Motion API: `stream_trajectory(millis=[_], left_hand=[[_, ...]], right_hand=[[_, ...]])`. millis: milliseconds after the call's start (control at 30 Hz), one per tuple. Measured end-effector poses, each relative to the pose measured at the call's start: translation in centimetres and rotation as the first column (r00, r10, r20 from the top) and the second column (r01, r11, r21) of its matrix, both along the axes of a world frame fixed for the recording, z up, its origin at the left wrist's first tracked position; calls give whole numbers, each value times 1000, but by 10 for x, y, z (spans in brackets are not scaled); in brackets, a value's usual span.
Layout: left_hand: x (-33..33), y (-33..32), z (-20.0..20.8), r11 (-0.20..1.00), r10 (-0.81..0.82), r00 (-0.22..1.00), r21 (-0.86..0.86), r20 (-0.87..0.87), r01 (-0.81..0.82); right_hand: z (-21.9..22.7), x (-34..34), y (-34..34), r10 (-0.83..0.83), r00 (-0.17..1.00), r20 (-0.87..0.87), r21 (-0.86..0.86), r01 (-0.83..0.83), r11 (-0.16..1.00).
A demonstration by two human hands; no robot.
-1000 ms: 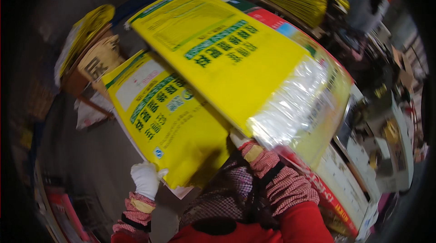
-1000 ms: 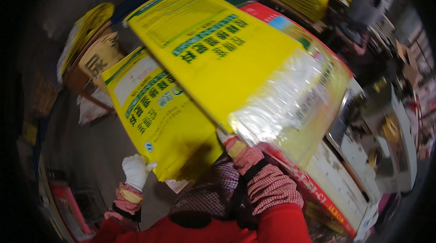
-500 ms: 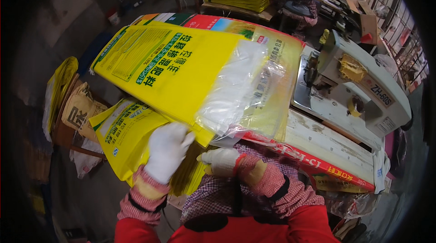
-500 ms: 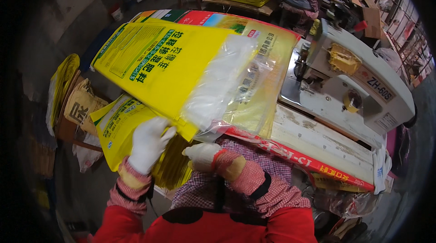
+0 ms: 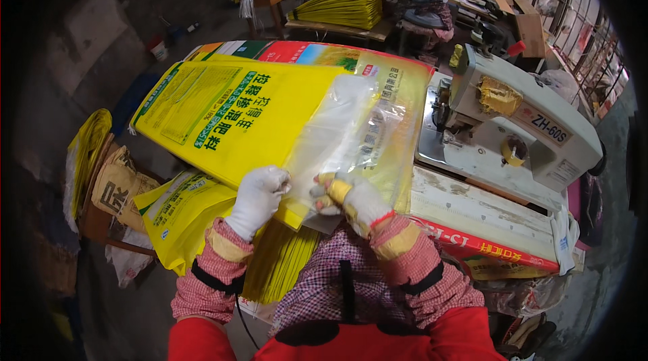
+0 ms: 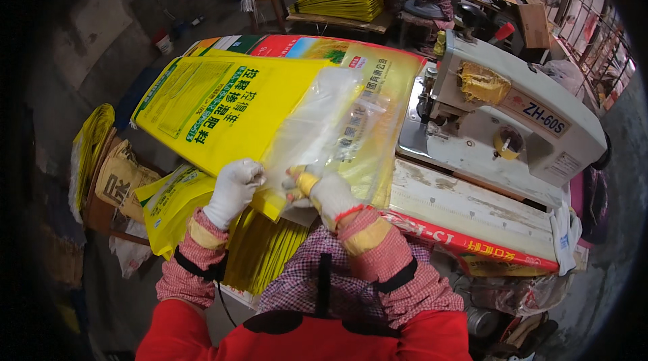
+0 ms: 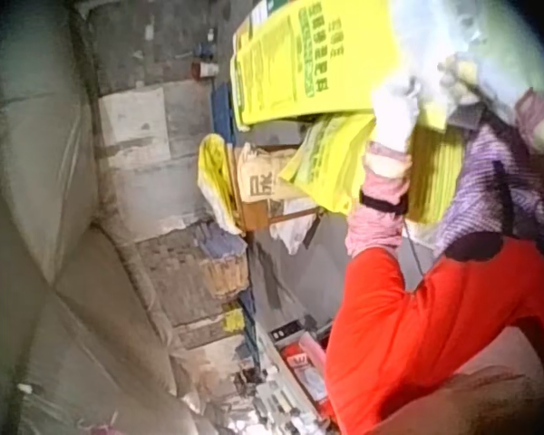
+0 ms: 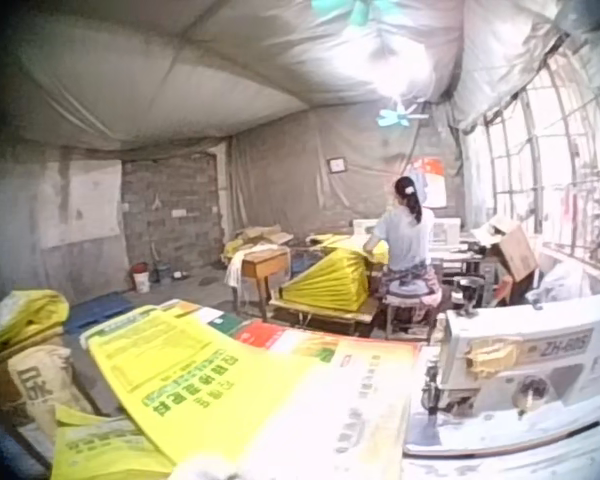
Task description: Using an industrial sewing machine to stitch edges of large yellow plastic/woven bags.
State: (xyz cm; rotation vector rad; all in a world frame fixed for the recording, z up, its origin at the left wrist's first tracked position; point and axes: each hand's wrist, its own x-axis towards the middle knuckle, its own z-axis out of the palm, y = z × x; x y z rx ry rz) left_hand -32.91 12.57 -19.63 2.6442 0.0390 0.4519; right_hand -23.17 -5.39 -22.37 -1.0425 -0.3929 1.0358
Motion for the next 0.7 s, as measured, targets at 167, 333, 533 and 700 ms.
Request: stream_trajectory(millis=[167, 333, 533, 700], left_hand=[[-22, -2, 17, 896, -91, 996, 436, -15, 88], [-30, -7, 29, 848, -74, 992, 517, -100, 115], [-12, -2, 17, 985, 175, 985, 7, -5, -175], [18, 42, -6, 643, 188, 939, -687, -289, -340]], right_hand=[[12, 9, 27, -129, 920, -371, -126, 88, 988], [12, 10, 48, -154, 970, -190, -207, 114, 972], [10, 19, 76, -93, 943, 319, -344, 207, 916], [-7, 43, 96, 77, 847, 526, -398, 165, 903]])
